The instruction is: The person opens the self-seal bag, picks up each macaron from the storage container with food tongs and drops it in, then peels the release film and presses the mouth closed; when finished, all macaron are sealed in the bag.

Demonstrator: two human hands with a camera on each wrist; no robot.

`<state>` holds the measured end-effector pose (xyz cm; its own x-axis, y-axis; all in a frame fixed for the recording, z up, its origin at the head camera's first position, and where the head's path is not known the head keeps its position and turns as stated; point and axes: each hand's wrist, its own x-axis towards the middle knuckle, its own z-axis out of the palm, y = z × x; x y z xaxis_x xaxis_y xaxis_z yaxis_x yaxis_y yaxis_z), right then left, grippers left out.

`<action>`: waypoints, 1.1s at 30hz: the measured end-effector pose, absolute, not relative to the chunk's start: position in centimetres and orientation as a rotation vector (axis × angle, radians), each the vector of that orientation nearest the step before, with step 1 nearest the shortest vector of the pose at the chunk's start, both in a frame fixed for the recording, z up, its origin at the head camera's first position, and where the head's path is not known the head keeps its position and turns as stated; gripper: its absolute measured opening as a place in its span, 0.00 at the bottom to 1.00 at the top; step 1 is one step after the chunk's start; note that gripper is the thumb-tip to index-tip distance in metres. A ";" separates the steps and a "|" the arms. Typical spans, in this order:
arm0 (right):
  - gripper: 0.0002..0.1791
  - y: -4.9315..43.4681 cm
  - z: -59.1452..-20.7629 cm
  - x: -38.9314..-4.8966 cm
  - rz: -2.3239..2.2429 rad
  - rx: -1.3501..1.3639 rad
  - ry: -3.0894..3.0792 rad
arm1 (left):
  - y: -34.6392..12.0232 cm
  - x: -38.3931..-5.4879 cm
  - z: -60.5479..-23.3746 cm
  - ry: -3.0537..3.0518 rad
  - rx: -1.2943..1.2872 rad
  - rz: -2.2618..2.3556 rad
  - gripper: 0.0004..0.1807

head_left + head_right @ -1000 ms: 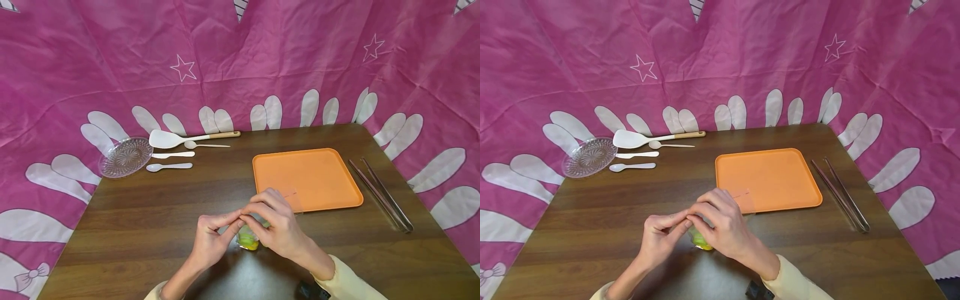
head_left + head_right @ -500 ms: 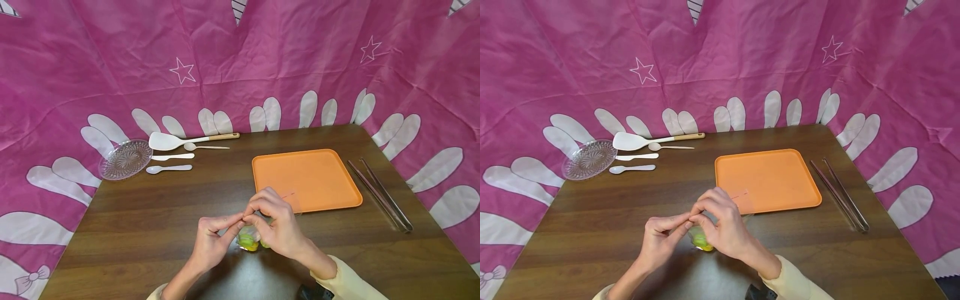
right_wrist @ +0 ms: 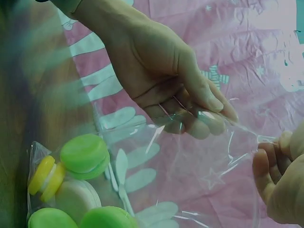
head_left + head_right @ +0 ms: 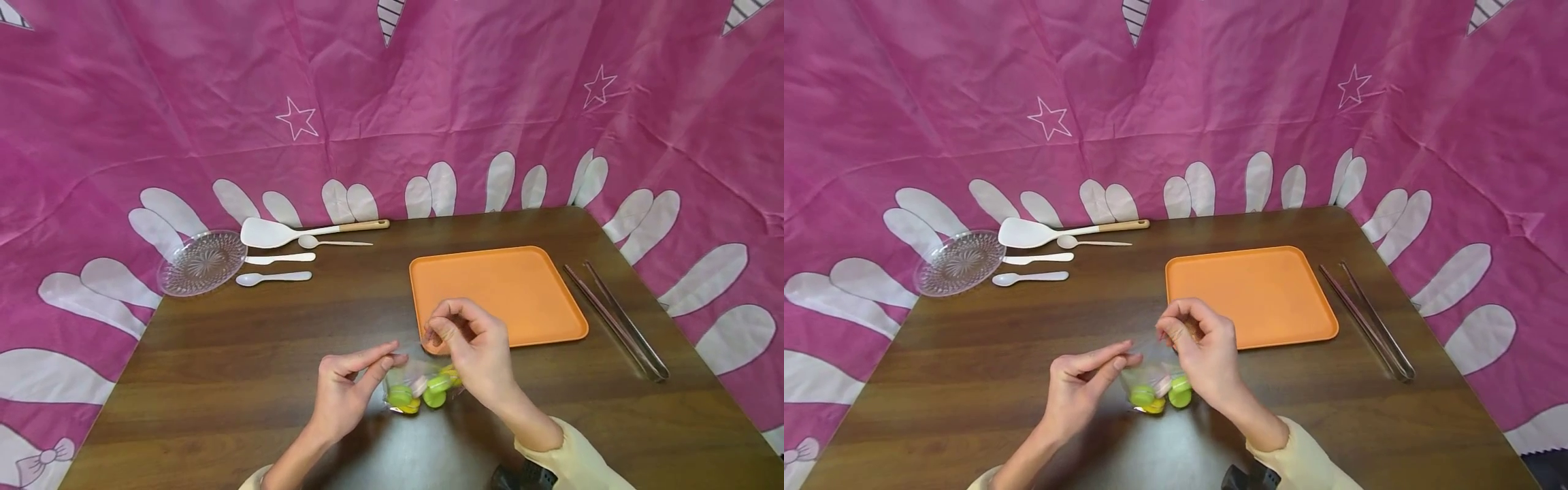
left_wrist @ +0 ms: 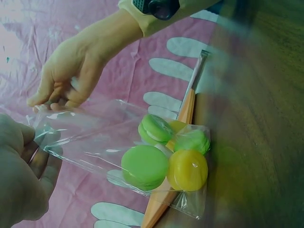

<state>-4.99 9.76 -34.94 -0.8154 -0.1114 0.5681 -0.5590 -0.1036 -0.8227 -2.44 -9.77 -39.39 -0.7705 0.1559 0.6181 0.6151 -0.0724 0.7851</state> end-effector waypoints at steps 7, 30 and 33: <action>0.07 10.4 -34.6 -4.7 2.102 0.662 -1.864 | -9.8 -2.5 -39.3 -1.856 -0.837 -1.913 0.17; 0.04 16.4 -33.5 -6.1 2.238 0.410 -1.632 | -9.6 -2.5 -39.3 -1.856 -0.788 -1.945 0.17; 0.03 17.7 -33.4 -6.4 2.253 0.402 -1.564 | -9.7 -2.5 -39.3 -1.878 -0.760 -1.947 0.16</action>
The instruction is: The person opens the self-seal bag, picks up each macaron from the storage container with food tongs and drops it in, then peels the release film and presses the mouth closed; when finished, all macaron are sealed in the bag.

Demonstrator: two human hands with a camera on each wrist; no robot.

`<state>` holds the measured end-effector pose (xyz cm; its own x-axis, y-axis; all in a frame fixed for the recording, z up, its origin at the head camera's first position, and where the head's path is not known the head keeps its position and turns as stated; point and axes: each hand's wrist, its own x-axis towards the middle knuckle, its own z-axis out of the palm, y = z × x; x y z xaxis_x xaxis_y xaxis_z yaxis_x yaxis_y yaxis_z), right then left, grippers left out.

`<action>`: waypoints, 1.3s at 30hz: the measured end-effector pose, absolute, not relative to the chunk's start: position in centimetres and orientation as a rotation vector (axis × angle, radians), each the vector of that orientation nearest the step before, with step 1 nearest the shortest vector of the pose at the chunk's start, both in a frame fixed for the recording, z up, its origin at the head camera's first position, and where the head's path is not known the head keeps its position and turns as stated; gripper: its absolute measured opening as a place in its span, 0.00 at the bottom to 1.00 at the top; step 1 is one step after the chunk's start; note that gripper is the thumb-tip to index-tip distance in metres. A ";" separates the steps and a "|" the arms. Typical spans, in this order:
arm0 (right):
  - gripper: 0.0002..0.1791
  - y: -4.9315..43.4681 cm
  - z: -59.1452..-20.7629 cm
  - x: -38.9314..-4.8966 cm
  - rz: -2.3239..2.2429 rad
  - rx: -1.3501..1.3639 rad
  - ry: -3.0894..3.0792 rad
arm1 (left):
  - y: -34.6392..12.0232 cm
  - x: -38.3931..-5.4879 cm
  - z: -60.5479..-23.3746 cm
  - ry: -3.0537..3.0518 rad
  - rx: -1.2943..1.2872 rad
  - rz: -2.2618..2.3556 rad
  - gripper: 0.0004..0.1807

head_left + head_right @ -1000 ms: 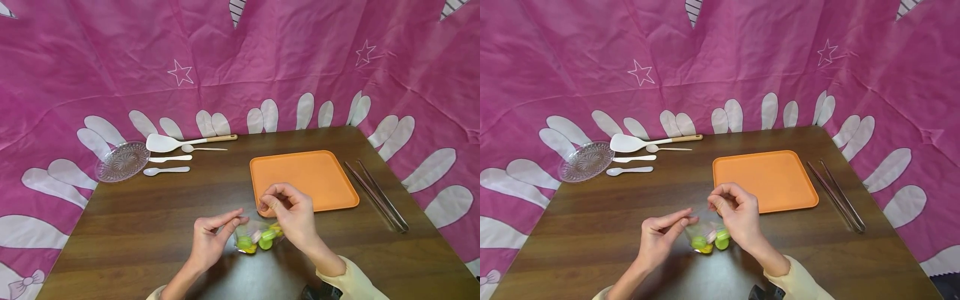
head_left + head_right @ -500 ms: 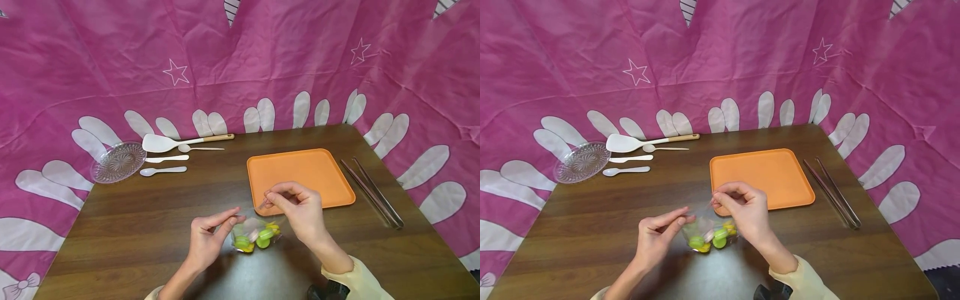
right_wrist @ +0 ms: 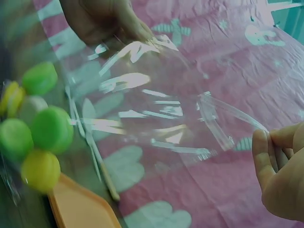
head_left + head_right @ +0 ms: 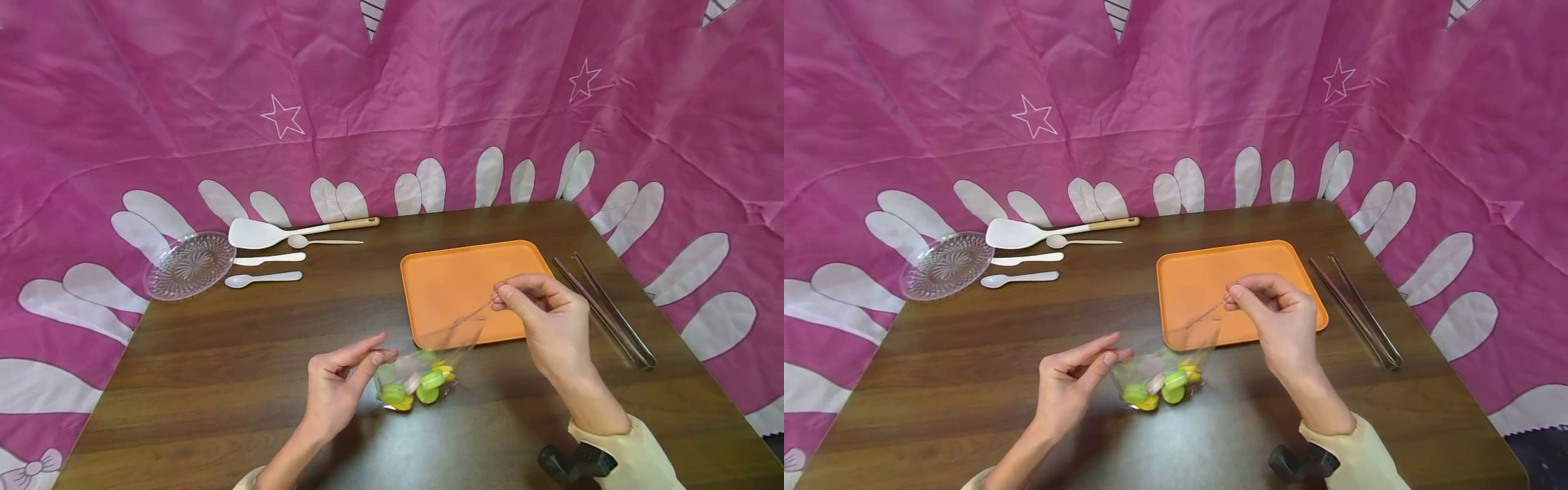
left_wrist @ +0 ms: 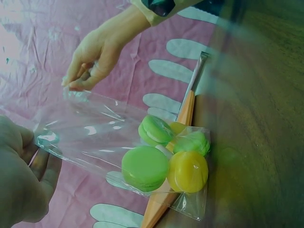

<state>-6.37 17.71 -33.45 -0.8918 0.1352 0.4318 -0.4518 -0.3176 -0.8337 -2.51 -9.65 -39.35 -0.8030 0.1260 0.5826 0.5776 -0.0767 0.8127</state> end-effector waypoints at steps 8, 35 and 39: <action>0.04 21.4 -33.4 -7.0 2.299 0.356 -1.452 | -9.7 -2.6 -39.4 -1.892 -0.738 -1.968 0.13; 0.06 26.9 -33.7 -8.1 2.363 0.105 -1.163 | -9.6 -2.7 -39.5 -1.862 -0.758 -1.986 0.12; 0.06 28.4 -33.7 -8.2 2.326 0.050 -1.230 | -9.8 -2.8 -39.5 -1.872 -0.754 -1.980 0.13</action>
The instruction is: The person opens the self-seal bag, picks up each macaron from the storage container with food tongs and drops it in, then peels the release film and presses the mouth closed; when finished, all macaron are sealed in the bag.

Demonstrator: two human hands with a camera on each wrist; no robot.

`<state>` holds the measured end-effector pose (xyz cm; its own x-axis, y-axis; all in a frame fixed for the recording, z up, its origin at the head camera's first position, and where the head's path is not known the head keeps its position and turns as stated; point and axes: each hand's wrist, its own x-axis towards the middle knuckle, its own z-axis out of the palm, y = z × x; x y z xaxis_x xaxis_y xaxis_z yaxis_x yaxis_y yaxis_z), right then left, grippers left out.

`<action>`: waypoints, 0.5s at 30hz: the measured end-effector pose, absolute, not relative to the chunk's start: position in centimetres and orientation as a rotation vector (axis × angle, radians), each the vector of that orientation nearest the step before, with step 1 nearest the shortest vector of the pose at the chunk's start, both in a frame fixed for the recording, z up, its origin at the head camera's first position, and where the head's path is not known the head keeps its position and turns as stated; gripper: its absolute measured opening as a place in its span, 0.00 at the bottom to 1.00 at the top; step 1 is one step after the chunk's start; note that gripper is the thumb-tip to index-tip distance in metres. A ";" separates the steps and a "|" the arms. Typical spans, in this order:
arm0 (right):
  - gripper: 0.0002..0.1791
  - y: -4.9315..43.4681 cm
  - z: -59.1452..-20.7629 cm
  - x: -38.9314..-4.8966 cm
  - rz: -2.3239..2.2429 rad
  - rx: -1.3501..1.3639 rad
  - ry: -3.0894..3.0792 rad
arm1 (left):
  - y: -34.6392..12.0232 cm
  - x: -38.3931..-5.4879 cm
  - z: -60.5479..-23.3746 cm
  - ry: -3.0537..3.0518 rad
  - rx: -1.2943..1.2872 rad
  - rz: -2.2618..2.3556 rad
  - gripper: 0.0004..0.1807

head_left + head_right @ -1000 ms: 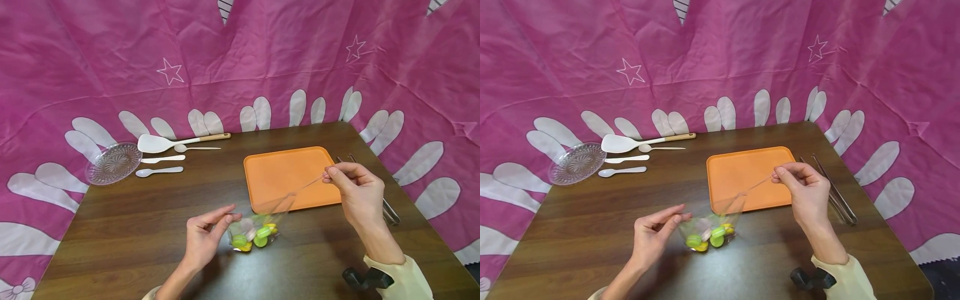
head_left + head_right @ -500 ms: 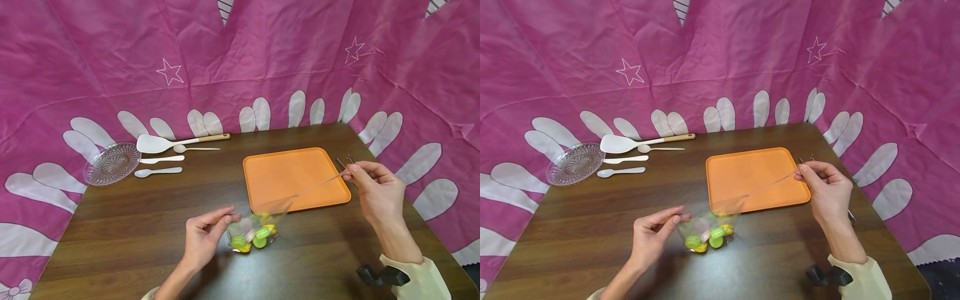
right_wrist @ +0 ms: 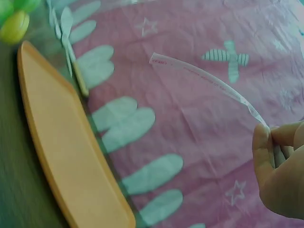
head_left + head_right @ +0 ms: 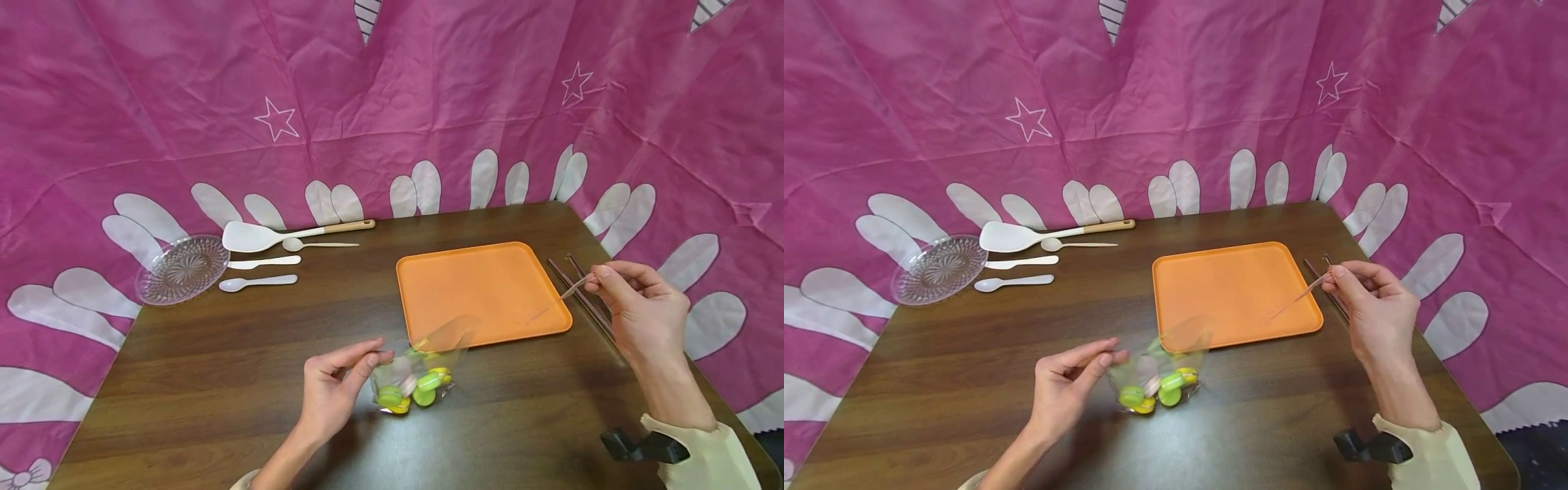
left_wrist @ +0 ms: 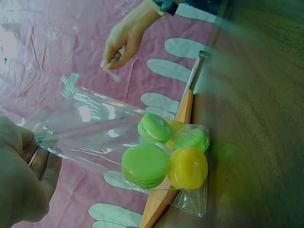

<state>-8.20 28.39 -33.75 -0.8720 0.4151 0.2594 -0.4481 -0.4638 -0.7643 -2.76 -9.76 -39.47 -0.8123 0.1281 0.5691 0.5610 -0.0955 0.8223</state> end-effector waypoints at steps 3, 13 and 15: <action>0.05 29.7 -34.1 -8.4 2.320 0.002 -1.358 | -9.8 -2.8 -39.4 -1.876 -0.755 -1.974 0.13; 0.04 34.8 -36.4 -9.7 1.929 -0.226 -2.030 | -9.6 -2.9 -39.4 -1.835 -0.817 -1.972 0.15; 0.03 35.9 -37.0 -10.2 1.757 -0.279 -2.181 | -9.5 -2.9 -39.5 -1.820 -0.840 -1.968 0.16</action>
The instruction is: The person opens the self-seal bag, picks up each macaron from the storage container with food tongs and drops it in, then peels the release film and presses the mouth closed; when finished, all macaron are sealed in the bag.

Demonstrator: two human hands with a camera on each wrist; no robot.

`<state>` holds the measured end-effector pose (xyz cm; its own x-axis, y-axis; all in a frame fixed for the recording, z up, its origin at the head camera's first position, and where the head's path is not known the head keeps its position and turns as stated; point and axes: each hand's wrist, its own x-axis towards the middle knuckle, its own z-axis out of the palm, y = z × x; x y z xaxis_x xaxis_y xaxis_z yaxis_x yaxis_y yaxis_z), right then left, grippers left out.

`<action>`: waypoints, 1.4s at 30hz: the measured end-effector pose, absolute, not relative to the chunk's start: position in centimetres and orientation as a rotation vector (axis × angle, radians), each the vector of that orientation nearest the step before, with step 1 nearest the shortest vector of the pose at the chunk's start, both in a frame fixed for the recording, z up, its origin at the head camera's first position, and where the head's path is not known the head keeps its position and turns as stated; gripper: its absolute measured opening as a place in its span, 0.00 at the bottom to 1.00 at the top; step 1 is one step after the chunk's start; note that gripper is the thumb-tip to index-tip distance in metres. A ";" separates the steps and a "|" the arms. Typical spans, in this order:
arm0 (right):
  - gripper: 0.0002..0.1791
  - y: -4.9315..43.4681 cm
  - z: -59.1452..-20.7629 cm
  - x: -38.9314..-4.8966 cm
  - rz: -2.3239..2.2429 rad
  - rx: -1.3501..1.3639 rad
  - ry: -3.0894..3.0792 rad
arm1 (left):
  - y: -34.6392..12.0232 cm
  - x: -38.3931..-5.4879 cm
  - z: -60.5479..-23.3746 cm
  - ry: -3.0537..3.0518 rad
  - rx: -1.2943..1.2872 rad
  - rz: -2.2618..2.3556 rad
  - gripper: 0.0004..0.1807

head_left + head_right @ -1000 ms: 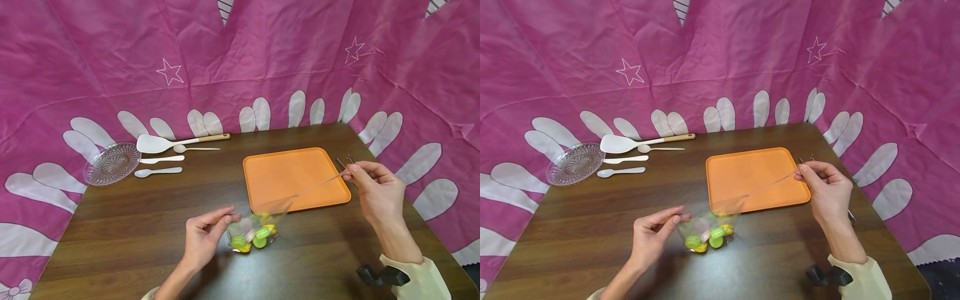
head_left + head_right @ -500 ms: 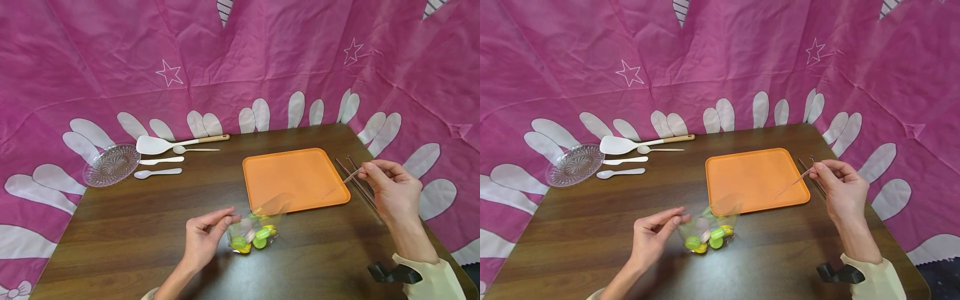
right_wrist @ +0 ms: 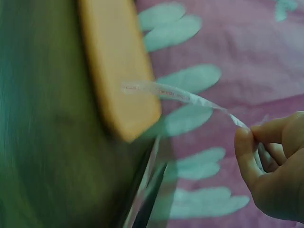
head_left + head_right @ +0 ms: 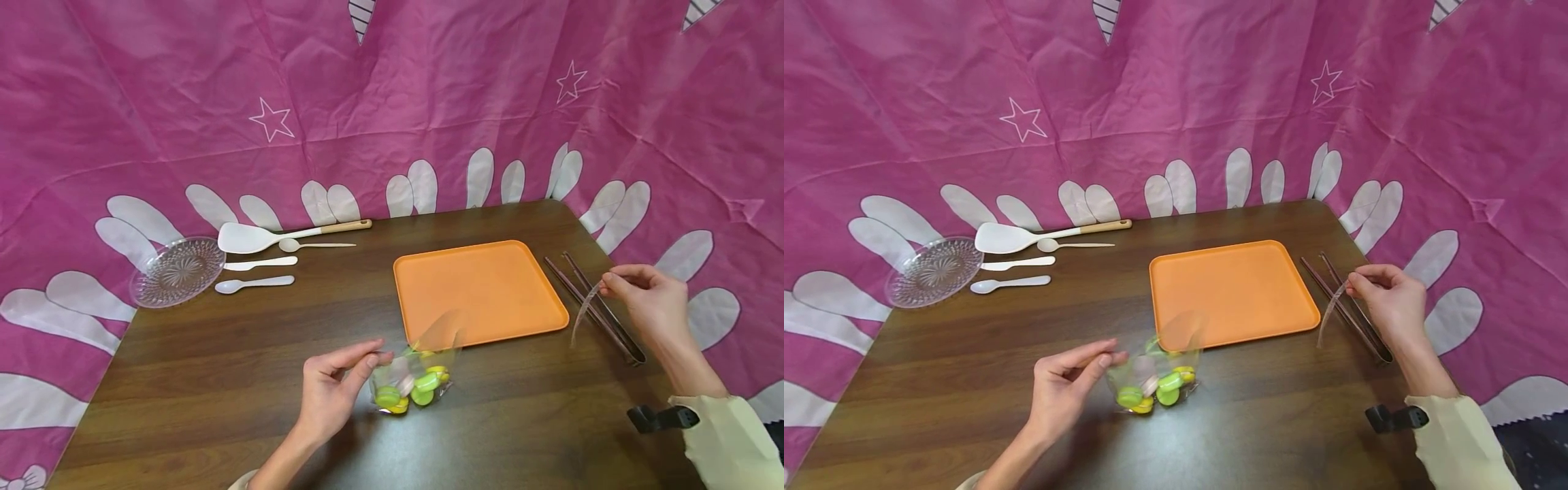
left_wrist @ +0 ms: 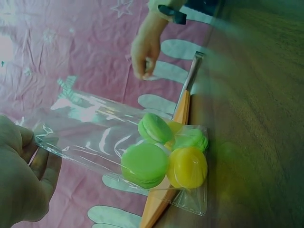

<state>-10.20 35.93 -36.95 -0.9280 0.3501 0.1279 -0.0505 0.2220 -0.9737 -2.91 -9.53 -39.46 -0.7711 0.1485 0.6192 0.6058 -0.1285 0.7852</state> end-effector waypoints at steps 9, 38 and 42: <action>0.14 39.4 -40.3 -12.8 1.306 -0.410 -2.479 | -9.5 -2.7 -39.4 -1.880 -0.788 -1.975 0.13; 0.21 26.3 -37.6 -8.8 1.242 0.813 -2.482 | -9.6 -2.5 -39.6 -1.864 -0.782 -1.966 0.13; 0.22 21.5 -37.4 -7.3 1.554 1.041 -2.454 | -9.5 -2.4 -39.6 -1.863 -0.778 -1.970 0.13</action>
<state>-7.27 21.53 -37.42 -0.7711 -0.5076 0.3844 -0.5644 0.2656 -0.7816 -2.40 -9.54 -39.62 -0.8007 0.1345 0.5837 0.5753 -0.0991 0.8119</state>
